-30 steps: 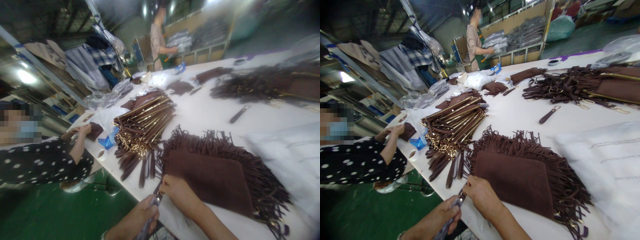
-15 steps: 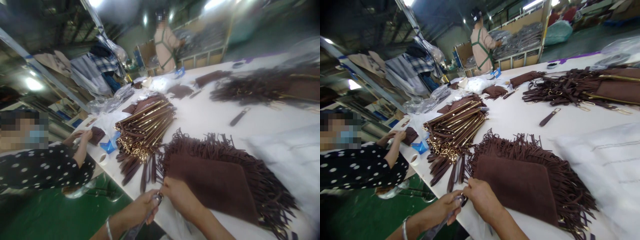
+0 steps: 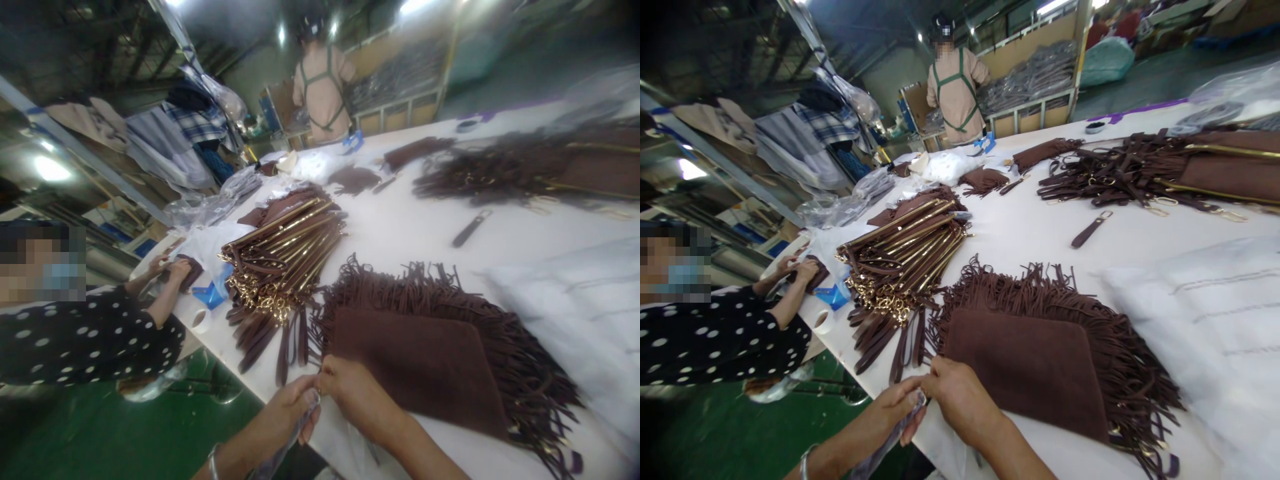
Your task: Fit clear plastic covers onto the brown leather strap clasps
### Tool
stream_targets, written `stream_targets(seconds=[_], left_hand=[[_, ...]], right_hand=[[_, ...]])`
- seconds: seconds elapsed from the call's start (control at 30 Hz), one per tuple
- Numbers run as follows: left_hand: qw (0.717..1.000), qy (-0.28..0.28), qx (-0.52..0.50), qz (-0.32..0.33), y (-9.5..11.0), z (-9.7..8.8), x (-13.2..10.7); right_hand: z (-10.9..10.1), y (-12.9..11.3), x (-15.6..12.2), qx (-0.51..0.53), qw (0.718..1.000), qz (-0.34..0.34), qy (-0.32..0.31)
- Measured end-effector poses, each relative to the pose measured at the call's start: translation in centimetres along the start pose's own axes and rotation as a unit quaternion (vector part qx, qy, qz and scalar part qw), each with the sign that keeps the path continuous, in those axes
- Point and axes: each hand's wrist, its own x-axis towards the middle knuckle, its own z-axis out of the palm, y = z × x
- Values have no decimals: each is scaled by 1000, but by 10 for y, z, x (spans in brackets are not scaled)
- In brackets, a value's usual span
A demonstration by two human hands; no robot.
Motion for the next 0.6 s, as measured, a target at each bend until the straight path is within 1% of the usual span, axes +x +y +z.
stream_targets(seconds=[0.07,0.13,0.2,0.3,0.37,0.43,0.5,0.6], left_hand=[[999,22,38,19,-2,3,-4],[997,32,70,12,-4,5,-9],[996,29,76,-21,-9,5,-13],[994,22,51,-89,-16,3,-15],[990,18,25,-135,-18,1,-15],[987,17,-2,-159,-17,-2,-14],[988,15,-23,-154,-14,-4,-13],[990,-12,-58,-131,-11,-7,-14]], right_hand=[[-1,1,0,-15,1000,-9,-2],[-2,1,-1,-12,1000,-5,-4],[-2,0,-1,-5,1000,-2,-13],[-2,0,-1,-5,1000,0,-28],[-2,0,-2,-3,1000,8,-25],[-2,1,-2,3,1000,9,-23],[-2,1,-3,11,1000,7,-23],[-1,2,-4,16,999,6,-28]])
